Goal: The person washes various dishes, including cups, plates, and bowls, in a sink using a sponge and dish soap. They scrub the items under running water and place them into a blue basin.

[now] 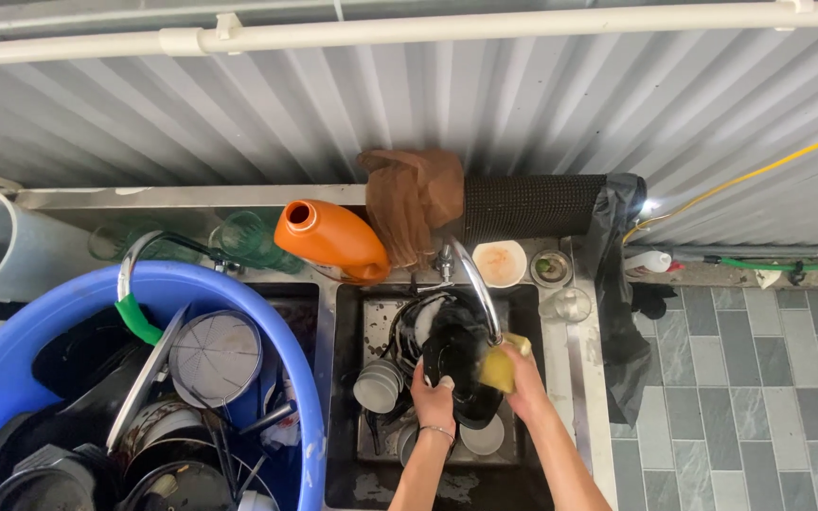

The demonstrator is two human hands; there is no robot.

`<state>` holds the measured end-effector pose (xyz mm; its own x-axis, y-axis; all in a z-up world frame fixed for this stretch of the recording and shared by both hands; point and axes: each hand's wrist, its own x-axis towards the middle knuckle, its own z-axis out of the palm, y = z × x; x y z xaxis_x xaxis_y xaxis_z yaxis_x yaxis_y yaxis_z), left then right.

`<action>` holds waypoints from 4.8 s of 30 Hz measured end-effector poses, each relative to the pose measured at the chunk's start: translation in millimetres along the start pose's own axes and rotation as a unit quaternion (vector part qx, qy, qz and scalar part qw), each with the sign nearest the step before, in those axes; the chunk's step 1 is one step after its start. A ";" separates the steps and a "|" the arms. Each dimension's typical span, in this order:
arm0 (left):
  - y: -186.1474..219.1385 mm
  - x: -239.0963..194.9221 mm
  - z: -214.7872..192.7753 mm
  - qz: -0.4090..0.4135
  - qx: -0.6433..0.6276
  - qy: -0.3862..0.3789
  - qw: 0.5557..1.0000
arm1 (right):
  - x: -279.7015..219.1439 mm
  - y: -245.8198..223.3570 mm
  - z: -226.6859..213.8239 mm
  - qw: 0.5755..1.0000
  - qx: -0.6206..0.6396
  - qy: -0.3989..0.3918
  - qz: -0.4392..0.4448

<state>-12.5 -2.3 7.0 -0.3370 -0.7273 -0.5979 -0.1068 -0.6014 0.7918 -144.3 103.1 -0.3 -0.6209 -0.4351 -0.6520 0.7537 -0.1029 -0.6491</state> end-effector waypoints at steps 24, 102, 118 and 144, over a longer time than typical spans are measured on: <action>54.6 15.2 28.4 -0.079 -0.139 0.035 0.987 | -95.3 -74.6 19.9 0.990 0.011 0.137 0.012; -76.0 23.5 -118.4 -0.049 -0.214 -0.051 0.974 | -137.7 20.1 104.4 0.658 -0.584 -0.194 -0.435; 30.5 -58.2 -103.8 0.123 0.018 -0.146 0.981 | -125.4 28.9 139.1 0.719 -0.486 -0.224 -0.443; 159.7 -89.3 -73.8 0.254 0.465 -0.194 0.826 | -175.8 -54.5 51.1 0.823 -0.332 -0.156 -0.432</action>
<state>69.5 -57.8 177.6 -0.8146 -0.5377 -0.2174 -0.4706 0.3938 0.7896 -65.2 139.5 169.6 -0.6994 -0.6761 0.2319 -0.2901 -0.0281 -0.9566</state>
